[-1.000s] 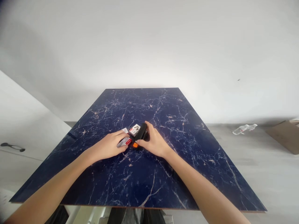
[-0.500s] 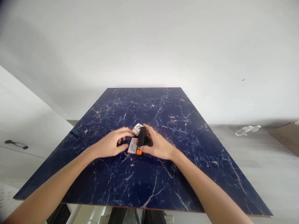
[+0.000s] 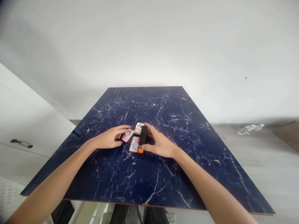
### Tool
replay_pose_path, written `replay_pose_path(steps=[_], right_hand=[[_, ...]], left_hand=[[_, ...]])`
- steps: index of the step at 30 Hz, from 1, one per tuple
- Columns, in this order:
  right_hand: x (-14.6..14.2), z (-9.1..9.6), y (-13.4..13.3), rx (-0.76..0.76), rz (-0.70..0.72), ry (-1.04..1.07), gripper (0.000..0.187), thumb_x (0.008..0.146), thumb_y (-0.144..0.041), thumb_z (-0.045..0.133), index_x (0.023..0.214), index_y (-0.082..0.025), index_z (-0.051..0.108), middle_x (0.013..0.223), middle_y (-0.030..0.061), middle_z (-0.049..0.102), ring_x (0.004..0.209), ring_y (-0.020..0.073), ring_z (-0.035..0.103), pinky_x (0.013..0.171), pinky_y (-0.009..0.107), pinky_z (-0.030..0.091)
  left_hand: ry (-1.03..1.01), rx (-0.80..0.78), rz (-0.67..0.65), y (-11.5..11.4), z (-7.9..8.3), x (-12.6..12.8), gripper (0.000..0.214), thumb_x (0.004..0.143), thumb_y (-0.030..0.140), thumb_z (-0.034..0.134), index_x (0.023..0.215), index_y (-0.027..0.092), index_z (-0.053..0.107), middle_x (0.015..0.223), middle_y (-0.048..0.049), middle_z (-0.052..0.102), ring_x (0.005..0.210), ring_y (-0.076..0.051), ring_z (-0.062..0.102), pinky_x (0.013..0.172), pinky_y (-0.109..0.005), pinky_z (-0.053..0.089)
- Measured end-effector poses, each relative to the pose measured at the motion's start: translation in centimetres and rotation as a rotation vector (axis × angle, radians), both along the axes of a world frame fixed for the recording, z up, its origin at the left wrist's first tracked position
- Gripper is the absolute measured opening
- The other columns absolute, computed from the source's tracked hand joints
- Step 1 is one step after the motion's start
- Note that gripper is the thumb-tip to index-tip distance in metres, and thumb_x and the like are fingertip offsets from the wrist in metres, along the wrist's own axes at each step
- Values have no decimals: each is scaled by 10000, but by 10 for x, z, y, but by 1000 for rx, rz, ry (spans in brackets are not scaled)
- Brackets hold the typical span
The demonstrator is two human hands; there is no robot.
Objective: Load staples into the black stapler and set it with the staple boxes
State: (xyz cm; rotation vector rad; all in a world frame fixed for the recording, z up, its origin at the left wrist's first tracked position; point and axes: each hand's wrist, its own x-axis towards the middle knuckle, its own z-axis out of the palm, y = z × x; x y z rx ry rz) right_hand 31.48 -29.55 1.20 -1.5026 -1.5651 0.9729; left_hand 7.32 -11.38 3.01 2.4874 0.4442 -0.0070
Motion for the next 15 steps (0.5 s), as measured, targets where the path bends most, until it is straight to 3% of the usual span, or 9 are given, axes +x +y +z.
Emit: replay_pose_path(steps=[4, 7, 11, 15], right_hand=[[0, -1, 0, 2, 6, 6, 954, 869, -482, 721, 1607, -319, 138, 1581, 150, 396, 1380, 371, 486, 1127, 625, 412], [0, -1, 0, 14, 5, 2, 963, 865, -498, 723, 1609, -317, 138, 1585, 151, 392, 1381, 371, 485, 1127, 624, 413], [1, -3, 1, 33, 11, 2, 955, 864, -446, 726, 1610, -312, 145, 1579, 148, 401, 1394, 366, 473, 1136, 618, 406], [0, -2, 1, 16, -1, -7, 960, 861, -439, 723, 1612, -296, 143, 1577, 162, 398, 1392, 374, 473, 1128, 630, 408]], left_hand=[[-48, -3, -21, 0, 3, 0, 589, 805, 232, 662, 1386, 292, 585, 1378, -99, 565, 992, -236, 644, 734, -318, 533], [-123, 18, 15, -6, 5, 2, 529, 807, 322, 718, 1320, 260, 602, 1254, -101, 610, 932, -228, 631, 762, -348, 527], [-156, 13, -14, -17, 1, 7, 596, 796, 423, 771, 1341, 287, 571, 1295, -105, 589, 1078, -278, 613, 894, -421, 523], [-155, 28, -58, -22, -9, 10, 647, 779, 401, 797, 1372, 302, 560, 1361, -112, 577, 1210, -324, 577, 1010, -483, 484]])
